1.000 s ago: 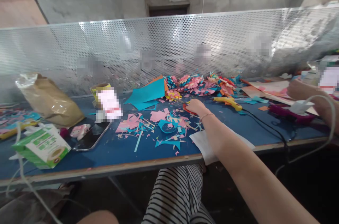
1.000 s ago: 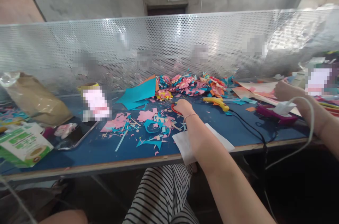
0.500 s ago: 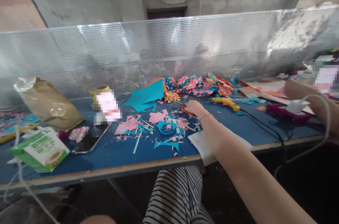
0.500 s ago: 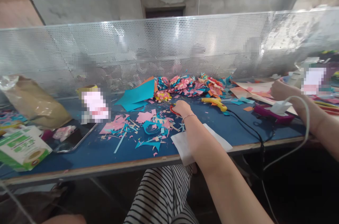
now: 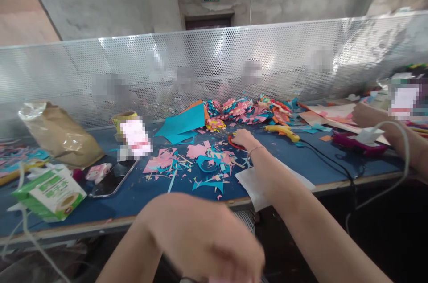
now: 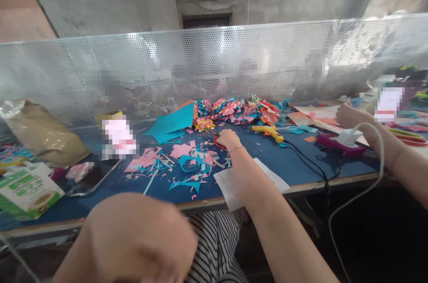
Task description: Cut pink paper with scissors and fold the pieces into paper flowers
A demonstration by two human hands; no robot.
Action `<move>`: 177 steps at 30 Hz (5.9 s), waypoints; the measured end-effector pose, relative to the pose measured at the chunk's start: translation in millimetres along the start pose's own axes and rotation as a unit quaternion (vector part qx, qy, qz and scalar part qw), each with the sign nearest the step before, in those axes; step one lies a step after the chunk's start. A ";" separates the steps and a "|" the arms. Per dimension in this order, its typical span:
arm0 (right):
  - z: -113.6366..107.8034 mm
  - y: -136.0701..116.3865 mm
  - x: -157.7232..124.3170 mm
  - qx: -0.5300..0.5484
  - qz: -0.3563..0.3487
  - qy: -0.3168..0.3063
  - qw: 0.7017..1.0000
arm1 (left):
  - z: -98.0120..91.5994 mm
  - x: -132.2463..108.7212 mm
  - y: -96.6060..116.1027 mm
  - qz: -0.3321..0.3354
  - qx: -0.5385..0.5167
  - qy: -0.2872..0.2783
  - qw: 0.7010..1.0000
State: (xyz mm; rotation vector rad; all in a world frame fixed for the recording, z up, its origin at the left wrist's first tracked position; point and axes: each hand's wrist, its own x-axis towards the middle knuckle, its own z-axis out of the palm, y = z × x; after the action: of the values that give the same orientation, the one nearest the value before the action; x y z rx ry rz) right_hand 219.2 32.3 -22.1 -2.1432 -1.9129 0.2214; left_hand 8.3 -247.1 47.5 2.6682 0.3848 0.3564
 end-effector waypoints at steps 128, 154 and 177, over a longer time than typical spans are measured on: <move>-6.2 -56.7 -38.9 0.723 -0.229 -0.133 0.638 | -46.8 56.3 -239.0 -0.246 -0.379 0.461 0.764; -8.3 -53.2 -39.6 0.688 -0.271 -0.126 0.661 | -46.0 55.5 -243.1 -0.253 -0.357 0.452 0.777; 3.9 -54.1 -19.6 0.495 -0.246 0.028 0.833 | -45.2 56.9 -244.7 -0.234 -0.371 0.443 0.782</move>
State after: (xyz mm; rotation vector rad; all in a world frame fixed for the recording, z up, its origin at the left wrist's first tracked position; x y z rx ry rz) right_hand 164.3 18.5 -11.2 -0.9383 -1.6568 0.8110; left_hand -4.4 1.5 -9.1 1.4183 0.9183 1.2835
